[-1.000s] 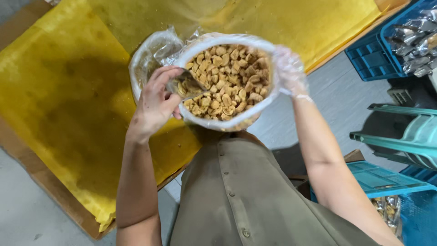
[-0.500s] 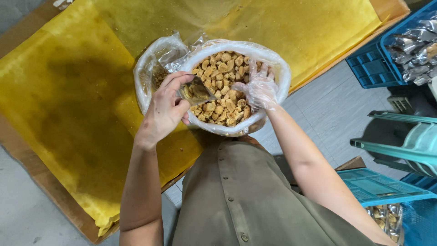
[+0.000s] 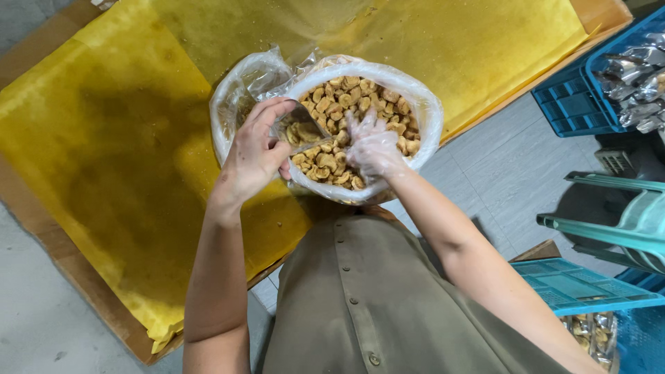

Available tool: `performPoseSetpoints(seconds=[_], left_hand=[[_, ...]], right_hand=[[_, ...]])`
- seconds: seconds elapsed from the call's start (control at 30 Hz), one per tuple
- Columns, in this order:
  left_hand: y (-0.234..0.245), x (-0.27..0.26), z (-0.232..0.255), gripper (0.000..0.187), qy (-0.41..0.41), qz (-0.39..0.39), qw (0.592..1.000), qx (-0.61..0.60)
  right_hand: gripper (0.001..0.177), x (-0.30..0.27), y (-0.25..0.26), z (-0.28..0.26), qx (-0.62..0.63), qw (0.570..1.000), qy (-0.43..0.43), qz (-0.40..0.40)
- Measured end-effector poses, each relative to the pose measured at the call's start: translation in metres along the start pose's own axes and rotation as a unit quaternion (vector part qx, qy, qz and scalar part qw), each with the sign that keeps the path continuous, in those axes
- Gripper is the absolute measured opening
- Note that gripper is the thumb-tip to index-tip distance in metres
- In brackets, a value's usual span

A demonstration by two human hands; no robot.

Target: The person scoops snack pieces from a large bag into small clear pouches, weighs each pouch on a digital scale, and places the filled pouches into a blue crate. The person repeats this process multiple times throughout the clip.

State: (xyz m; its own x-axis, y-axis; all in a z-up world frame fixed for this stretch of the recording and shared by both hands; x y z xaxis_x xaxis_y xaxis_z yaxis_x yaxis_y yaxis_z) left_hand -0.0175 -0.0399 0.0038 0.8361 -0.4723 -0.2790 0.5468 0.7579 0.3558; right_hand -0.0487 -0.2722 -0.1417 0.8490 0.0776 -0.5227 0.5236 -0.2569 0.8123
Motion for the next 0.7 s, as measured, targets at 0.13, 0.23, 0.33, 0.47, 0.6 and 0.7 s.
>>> performPoseSetpoints(seconds=[0.13,0.23,0.33,0.47,0.6,0.7], left_hand=[[0.004,0.010,0.001,0.059,-0.007,0.010,1.000,0.012],[0.010,0.017,0.009,0.059,-0.080,0.041,0.996,0.014],[0.019,0.016,0.017,0.057,-0.164,0.077,0.982,0.050],[0.018,0.022,0.023,0.059,-0.151,0.069,0.984,0.066],[0.003,0.026,0.017,0.061,-0.134,0.023,0.990,0.032],[-0.006,0.030,0.011,0.063,-0.099,-0.017,0.995,0.001]], right_hand=[[0.084,-0.003,-0.004,-0.006,0.036,0.998,-0.017,-0.056],[0.079,-0.004,0.004,-0.005,0.069,0.997,-0.039,0.004],[0.073,-0.006,0.003,-0.008,0.044,0.998,-0.034,0.031],[0.072,-0.007,0.001,-0.004,0.108,0.991,-0.081,0.005],[0.063,-0.007,-0.006,-0.002,0.054,0.994,-0.061,0.070],[0.065,-0.001,-0.001,0.016,0.224,0.964,-0.140,-0.014]])
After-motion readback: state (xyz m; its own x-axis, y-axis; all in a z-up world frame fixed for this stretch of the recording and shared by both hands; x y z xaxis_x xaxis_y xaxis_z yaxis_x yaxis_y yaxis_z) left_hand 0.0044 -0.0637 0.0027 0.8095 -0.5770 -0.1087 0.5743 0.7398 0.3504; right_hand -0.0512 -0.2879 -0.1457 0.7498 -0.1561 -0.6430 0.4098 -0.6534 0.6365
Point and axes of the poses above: each hand's wrist, its own x-axis towards the middle knuckle, its own y-axis out of the back of the hand, z = x × y, the point moved 2 cm from there along x, towards the middle knuckle, and after that the axes turned 7 degrees about x, right-handed, at the moved point
